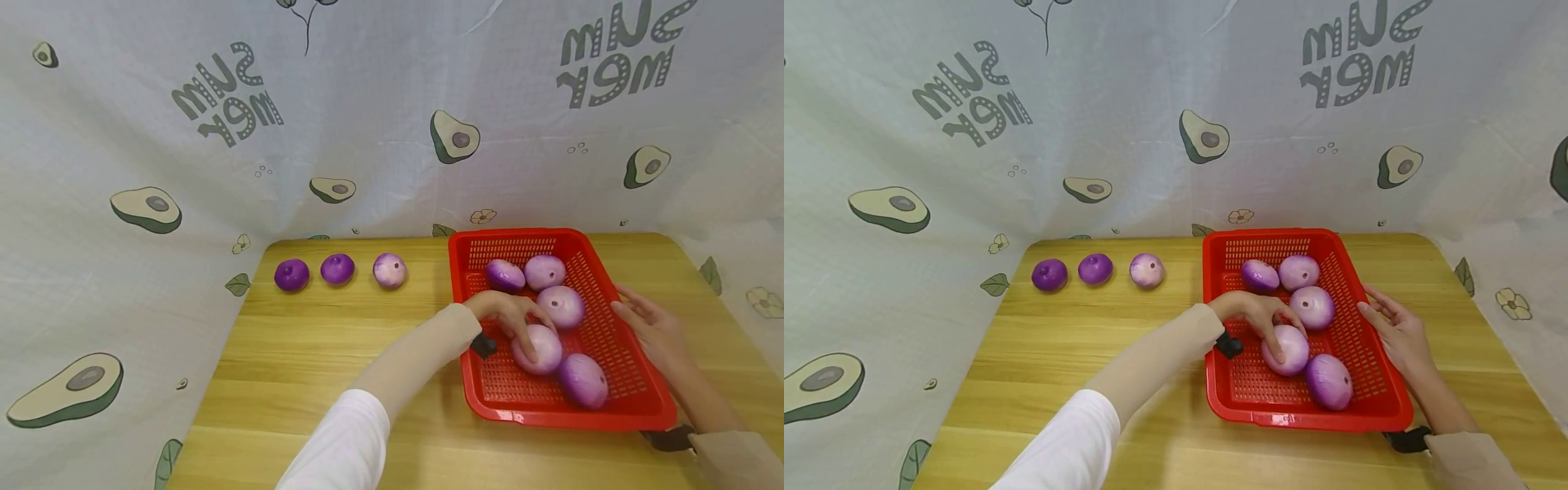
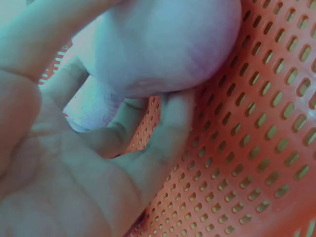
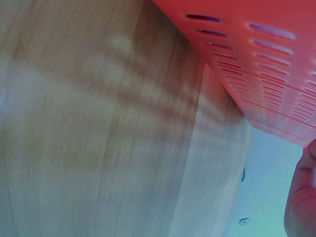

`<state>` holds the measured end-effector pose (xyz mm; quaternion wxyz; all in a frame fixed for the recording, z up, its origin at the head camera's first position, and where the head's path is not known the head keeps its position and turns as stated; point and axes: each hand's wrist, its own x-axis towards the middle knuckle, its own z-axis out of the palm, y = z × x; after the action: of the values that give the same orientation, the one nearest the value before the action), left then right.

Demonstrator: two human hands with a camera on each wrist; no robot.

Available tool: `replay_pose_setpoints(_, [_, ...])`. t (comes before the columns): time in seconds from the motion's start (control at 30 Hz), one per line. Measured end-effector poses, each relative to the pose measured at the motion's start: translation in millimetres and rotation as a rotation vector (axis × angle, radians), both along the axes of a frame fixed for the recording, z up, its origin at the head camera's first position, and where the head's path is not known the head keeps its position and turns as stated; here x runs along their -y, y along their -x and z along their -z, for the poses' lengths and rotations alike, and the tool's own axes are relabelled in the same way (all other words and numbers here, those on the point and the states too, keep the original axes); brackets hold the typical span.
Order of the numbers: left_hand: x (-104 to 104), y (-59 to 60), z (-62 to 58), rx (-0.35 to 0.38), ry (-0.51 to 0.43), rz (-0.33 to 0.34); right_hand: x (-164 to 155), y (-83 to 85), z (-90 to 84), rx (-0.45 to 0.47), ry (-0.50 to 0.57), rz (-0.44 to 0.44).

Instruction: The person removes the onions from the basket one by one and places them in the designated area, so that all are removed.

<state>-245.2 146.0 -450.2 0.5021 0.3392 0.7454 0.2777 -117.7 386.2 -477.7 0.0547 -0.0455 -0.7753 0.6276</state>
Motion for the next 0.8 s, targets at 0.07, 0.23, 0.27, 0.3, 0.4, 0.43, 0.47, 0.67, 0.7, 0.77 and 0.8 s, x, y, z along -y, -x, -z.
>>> replay_pose_setpoints(0.07, [0.4,0.3,-1.0,0.042,-0.014,-0.026,-0.1,-0.3,-0.4,0.006,-0.028,0.001])
replay_pose_setpoints(0.23, [0.9,1.2,-4.7,0.051,-0.041,-0.036,-0.3,-1.1,-0.6,0.011,-0.011,-0.002])
replay_pose_setpoints(0.27, [1.2,1.4,-6.0,0.04,-0.04,-0.034,-0.1,-1.1,-0.6,0.009,0.008,-0.003])
replay_pose_setpoints(0.3, [1.2,1.6,-7.3,0.03,-0.038,-0.031,0.1,-1.2,-0.4,0.008,0.037,-0.003])
replay_pose_setpoints(0.4, [1.8,2.7,-11.9,-0.001,-0.027,-0.028,0.4,-1.0,-0.3,0.007,0.102,-0.003])
replay_pose_setpoints(0.43, [1.9,3.2,-13.6,-0.008,-0.023,-0.026,0.3,-1.0,-0.4,0.007,0.104,-0.001])
replay_pose_setpoints(0.47, [2.1,3.8,-15.6,-0.025,-0.022,-0.018,0.0,-0.9,-0.5,0.007,0.116,-0.003])
replay_pose_setpoints(0.67, [5.5,9.1,-26.1,-0.149,-0.053,0.046,0.4,-0.3,-2.1,0.02,-0.017,0.011])
replay_pose_setpoints(0.7, [6.5,9.8,-27.7,-0.157,-0.064,0.05,0.6,-0.3,-2.5,0.022,-0.046,0.015])
replay_pose_setpoints(0.77, [9.1,11.1,-30.9,-0.162,-0.096,0.054,1.3,-0.4,-2.8,0.026,-0.086,0.022])
replay_pose_setpoints(0.8, [10.6,11.8,-32.6,-0.166,-0.112,0.057,1.4,-0.5,-3.0,0.026,-0.089,0.022])
